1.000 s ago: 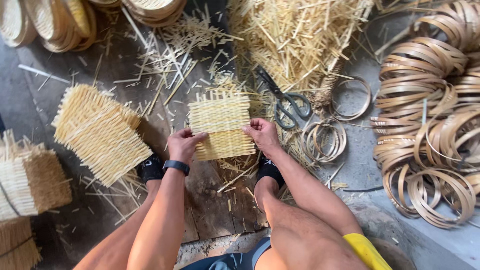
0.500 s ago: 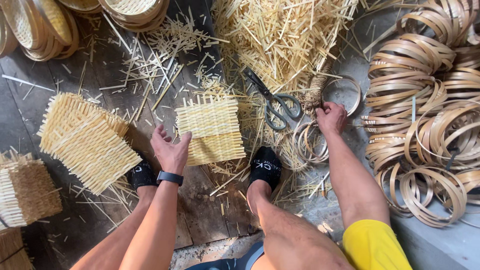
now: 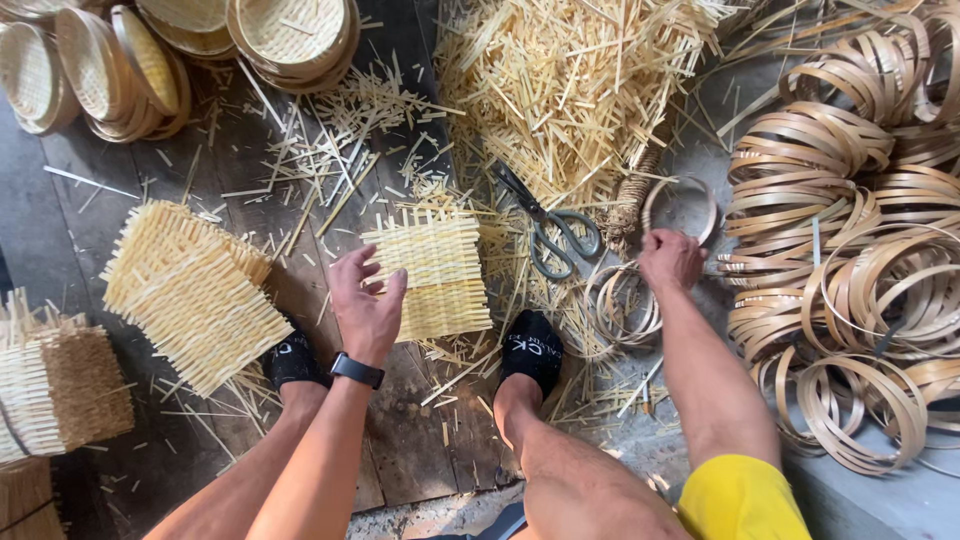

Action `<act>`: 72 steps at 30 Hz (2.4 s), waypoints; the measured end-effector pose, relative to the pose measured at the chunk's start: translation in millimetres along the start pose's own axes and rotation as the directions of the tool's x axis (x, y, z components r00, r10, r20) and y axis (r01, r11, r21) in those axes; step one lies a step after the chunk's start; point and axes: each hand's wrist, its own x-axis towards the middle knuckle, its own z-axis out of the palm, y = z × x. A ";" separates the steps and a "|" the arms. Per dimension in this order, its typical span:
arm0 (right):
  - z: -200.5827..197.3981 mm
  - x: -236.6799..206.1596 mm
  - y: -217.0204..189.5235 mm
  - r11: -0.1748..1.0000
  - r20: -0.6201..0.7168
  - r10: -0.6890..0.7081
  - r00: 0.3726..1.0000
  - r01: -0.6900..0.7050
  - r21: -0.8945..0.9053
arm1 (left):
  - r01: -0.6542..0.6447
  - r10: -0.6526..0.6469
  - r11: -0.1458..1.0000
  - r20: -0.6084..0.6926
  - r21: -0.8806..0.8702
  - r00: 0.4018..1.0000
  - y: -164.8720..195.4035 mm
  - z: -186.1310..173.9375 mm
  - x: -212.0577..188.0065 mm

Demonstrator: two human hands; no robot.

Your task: The person sits on a wooden platform assembling woven bamboo basket panels. They press a woven bamboo mat into a round bamboo rim, trim protruding bamboo strips with scissors, and set finished pieces aside with other completed baskets.

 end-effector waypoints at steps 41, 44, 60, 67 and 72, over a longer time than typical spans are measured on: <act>-173.8 -239.6 -290.1 0.492 0.069 -0.835 0.547 0.684 0.539 | 0.642 0.066 0.149 0.655 -0.752 0.752 65.0 -74.3 -34.3; -163.5 -230.0 -279.3 0.390 0.327 -0.652 0.684 -0.067 0.918 | 0.395 -0.004 -0.230 0.406 -0.890 0.914 47.4 -85.4 -16.0; -71.6 -210.4 -248.5 0.247 0.532 -0.756 0.381 -0.586 0.772 | 0.602 -0.222 0.431 0.567 -0.672 0.793 20.6 -87.2 9.3; -61.5 -199.8 -229.2 0.346 0.486 -0.619 0.617 -0.341 0.874 | 0.675 -0.281 0.337 0.614 -0.656 0.738 -6.4 -89.4 22.1; -15.8 -178.8 -215.6 0.570 0.318 -0.392 0.863 -0.043 0.820 | 0.467 -0.335 0.608 0.326 -0.642 0.884 -45.9 -51.5 17.1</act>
